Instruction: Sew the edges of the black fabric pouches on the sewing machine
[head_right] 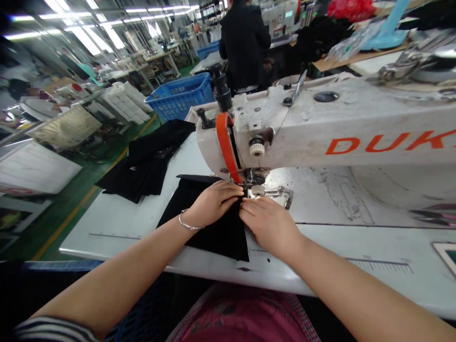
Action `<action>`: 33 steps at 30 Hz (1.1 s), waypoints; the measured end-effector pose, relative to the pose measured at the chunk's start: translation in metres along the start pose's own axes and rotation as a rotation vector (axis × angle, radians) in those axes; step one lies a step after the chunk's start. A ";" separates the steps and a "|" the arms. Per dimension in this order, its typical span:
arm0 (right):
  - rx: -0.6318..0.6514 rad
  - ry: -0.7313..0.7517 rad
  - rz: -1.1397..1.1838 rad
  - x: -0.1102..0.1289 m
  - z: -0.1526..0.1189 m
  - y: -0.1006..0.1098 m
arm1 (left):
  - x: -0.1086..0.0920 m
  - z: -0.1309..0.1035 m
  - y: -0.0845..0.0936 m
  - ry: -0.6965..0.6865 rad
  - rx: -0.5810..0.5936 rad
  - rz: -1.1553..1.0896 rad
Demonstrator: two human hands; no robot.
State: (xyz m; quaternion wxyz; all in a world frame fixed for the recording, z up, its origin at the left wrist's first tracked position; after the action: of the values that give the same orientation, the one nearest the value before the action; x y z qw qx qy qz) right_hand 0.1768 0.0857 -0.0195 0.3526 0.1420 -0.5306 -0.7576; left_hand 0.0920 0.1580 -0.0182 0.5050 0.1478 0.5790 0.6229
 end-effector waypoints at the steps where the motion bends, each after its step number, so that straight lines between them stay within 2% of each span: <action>1: 0.007 -0.002 -0.004 -0.001 0.000 0.000 | 0.000 0.001 0.000 -0.003 0.007 0.002; 11: 0.048 -0.018 0.009 -0.005 0.002 -0.007 | -0.001 0.002 -0.002 0.007 0.031 0.011; 14: 0.061 -0.022 0.039 -0.005 0.000 -0.002 | -0.004 0.000 0.001 0.028 0.082 0.023; 17: 0.090 -0.036 0.060 -0.012 -0.015 0.013 | -0.020 -0.013 0.004 0.041 0.183 0.022; 20: 0.109 -0.108 0.037 -0.030 -0.036 0.029 | -0.046 -0.038 0.002 0.020 0.283 0.013; 22: 0.115 -0.140 0.007 -0.042 -0.043 0.032 | -0.060 -0.056 -0.002 0.001 0.314 0.019; 26: 0.058 -0.295 -0.161 -0.065 -0.024 0.026 | -0.070 -0.071 -0.006 -0.017 0.222 -0.022; 28: 0.016 -0.343 -0.249 -0.067 -0.010 0.026 | -0.069 -0.070 -0.005 -0.005 0.158 -0.064; 30: 0.007 -0.308 -0.242 -0.056 -0.005 0.026 | -0.064 -0.068 0.000 0.038 0.090 -0.114; 33: 0.040 -0.209 0.023 -0.023 -0.018 0.027 | -0.048 -0.068 0.014 0.233 -0.071 -0.242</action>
State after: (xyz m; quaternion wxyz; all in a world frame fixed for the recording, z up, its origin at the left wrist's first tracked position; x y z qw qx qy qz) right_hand 0.2142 0.0831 -0.0058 0.3011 0.0633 -0.5810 -0.7535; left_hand 0.0543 0.0832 -0.0062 0.5107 -0.0143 0.6248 0.5904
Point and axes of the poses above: each hand's wrist, its own z-axis towards the middle knuckle, its own y-axis out of the back of the hand, x = y × z, the point moved 8 cm from there along z, towards the middle knuckle, and after that the axes turned 1 degree about y, right-handed, at the moved point
